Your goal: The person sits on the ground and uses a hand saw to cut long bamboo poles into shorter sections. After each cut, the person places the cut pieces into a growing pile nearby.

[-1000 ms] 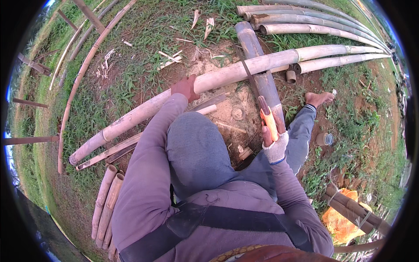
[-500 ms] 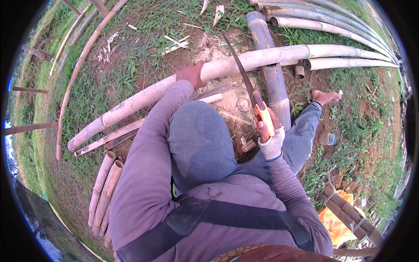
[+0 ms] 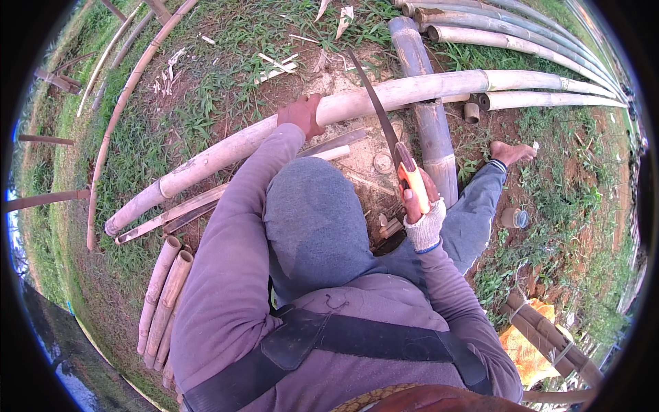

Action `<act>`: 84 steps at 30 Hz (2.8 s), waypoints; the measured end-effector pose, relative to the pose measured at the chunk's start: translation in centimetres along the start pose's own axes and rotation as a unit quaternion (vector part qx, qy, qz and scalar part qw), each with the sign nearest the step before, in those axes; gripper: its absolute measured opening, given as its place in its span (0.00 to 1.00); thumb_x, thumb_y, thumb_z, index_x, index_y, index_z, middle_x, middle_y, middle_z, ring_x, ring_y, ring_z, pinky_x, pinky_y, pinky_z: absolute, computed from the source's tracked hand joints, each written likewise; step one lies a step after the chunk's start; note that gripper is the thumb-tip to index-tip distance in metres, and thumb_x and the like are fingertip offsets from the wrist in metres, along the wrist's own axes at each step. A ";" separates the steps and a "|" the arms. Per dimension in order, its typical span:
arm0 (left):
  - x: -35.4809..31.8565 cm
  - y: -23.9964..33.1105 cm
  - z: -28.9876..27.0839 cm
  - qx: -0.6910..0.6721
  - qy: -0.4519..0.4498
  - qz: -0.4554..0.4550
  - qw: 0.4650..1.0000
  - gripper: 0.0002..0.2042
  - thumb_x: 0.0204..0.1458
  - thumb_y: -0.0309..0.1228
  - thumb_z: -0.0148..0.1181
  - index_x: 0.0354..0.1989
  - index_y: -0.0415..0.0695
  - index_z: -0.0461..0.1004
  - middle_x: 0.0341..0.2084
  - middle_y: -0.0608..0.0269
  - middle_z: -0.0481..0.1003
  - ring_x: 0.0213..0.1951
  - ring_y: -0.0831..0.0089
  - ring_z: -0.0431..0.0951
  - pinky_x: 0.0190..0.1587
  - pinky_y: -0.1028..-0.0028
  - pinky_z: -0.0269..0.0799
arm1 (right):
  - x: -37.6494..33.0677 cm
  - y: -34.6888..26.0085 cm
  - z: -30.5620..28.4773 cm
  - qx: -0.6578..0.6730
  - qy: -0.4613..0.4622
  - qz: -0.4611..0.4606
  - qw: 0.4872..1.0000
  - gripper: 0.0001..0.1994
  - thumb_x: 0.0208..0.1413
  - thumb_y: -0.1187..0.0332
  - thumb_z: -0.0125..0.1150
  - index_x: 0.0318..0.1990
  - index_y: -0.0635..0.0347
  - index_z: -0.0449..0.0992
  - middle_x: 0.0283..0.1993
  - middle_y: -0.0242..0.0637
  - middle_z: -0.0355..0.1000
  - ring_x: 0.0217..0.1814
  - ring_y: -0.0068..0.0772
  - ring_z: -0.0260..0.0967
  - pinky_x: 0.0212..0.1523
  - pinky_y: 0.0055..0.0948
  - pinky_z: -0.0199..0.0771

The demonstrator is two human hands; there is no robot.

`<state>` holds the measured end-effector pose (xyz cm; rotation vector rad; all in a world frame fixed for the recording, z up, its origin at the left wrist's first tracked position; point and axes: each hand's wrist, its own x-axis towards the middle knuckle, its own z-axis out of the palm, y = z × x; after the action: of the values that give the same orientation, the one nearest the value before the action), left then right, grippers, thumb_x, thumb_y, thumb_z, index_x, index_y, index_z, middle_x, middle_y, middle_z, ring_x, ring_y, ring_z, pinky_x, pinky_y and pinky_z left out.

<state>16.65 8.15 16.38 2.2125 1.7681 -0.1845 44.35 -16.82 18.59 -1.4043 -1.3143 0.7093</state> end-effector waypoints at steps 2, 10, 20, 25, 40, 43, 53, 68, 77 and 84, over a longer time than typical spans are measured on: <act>0.0 0.1 -0.1 -0.001 0.001 0.001 1.000 0.44 0.45 0.49 0.81 0.72 0.59 0.67 0.60 0.52 0.77 0.63 0.47 0.79 0.65 0.48 0.74 | 0.0 0.6 0.1 -0.011 0.008 -0.010 1.000 0.29 0.72 0.56 0.64 0.69 0.72 0.71 0.62 0.47 0.77 0.60 0.35 0.77 0.59 0.33 0.78; 0.0 -0.1 0.1 0.004 -0.005 0.001 1.000 0.42 0.47 0.48 0.80 0.71 0.57 0.67 0.61 0.52 0.77 0.62 0.47 0.80 0.65 0.46 0.73 | -3.3 -3.3 -1.2 0.063 -0.008 0.098 0.993 0.27 0.73 0.57 0.62 0.69 0.70 0.71 0.60 0.45 0.78 0.55 0.32 0.78 0.57 0.34 0.78; -0.2 0.9 -0.7 0.008 -0.008 0.009 1.000 0.40 0.49 0.48 0.79 0.70 0.56 0.66 0.62 0.54 0.76 0.62 0.47 0.80 0.66 0.44 0.73 | 6.0 0.3 3.7 -0.076 0.032 -0.069 0.994 0.23 0.76 0.59 0.60 0.67 0.68 0.75 0.46 0.35 0.79 0.36 0.16 0.69 0.36 0.21 0.72; -0.6 0.7 -0.5 -0.008 -0.009 0.010 1.000 0.38 0.49 0.47 0.79 0.69 0.56 0.68 0.61 0.55 0.77 0.63 0.47 0.79 0.65 0.43 0.73 | 5.8 -0.8 4.0 -0.005 0.032 0.035 0.999 0.22 0.73 0.62 0.63 0.65 0.69 0.76 0.50 0.43 0.81 0.47 0.28 0.76 0.49 0.30 0.77; 0.2 0.6 -0.5 -0.011 -0.010 0.012 1.000 0.40 0.49 0.47 0.79 0.71 0.58 0.66 0.62 0.56 0.76 0.61 0.47 0.81 0.65 0.45 0.74 | 8.4 -1.3 5.5 -0.039 0.028 -0.008 0.999 0.19 0.73 0.66 0.63 0.63 0.69 0.77 0.49 0.46 0.83 0.50 0.33 0.80 0.53 0.33 0.79; 0.0 0.1 -0.6 -0.007 -0.011 0.013 1.000 0.40 0.49 0.47 0.79 0.71 0.58 0.66 0.63 0.55 0.76 0.62 0.46 0.80 0.65 0.43 0.73 | 3.9 -2.3 3.3 -0.033 0.021 0.013 0.999 0.20 0.73 0.66 0.62 0.64 0.70 0.76 0.53 0.48 0.82 0.53 0.36 0.80 0.57 0.34 0.78; -0.1 0.1 -0.6 -0.005 -0.021 0.012 1.000 0.41 0.49 0.46 0.79 0.72 0.57 0.66 0.63 0.54 0.75 0.64 0.45 0.78 0.67 0.45 0.73 | 2.6 -1.6 2.8 -0.017 0.014 0.033 0.999 0.22 0.73 0.63 0.63 0.66 0.70 0.74 0.54 0.45 0.82 0.52 0.33 0.80 0.53 0.32 0.79; -0.4 -0.4 -0.5 -0.008 -0.017 0.007 1.000 0.38 0.49 0.46 0.78 0.69 0.57 0.67 0.63 0.54 0.75 0.62 0.45 0.80 0.66 0.42 0.72 | -2.4 -2.7 0.1 0.003 -0.013 0.113 0.993 0.24 0.74 0.62 0.62 0.68 0.69 0.72 0.56 0.43 0.80 0.53 0.29 0.78 0.54 0.30 0.79; 0.0 -0.3 -0.2 0.005 -0.018 -0.003 1.000 0.40 0.47 0.48 0.80 0.70 0.58 0.68 0.61 0.57 0.77 0.64 0.50 0.79 0.63 0.44 0.76 | 7.7 -2.8 5.3 0.001 -0.041 -0.006 0.999 0.28 0.70 0.66 0.67 0.72 0.67 0.66 0.48 0.39 0.78 0.41 0.24 0.75 0.45 0.27 0.79; 0.7 0.6 0.0 -0.009 -0.014 0.005 1.000 0.41 0.45 0.47 0.80 0.70 0.58 0.68 0.62 0.55 0.76 0.62 0.48 0.81 0.62 0.47 0.78 | 10.7 -8.1 4.7 -0.156 0.038 -0.055 0.985 0.20 0.71 0.63 0.65 0.63 0.67 0.76 0.46 0.49 0.84 0.44 0.43 0.84 0.44 0.37 0.81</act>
<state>17.41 8.65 16.34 2.1958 1.7360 -0.1969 39.74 -6.48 27.21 -1.5741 -1.4750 0.3817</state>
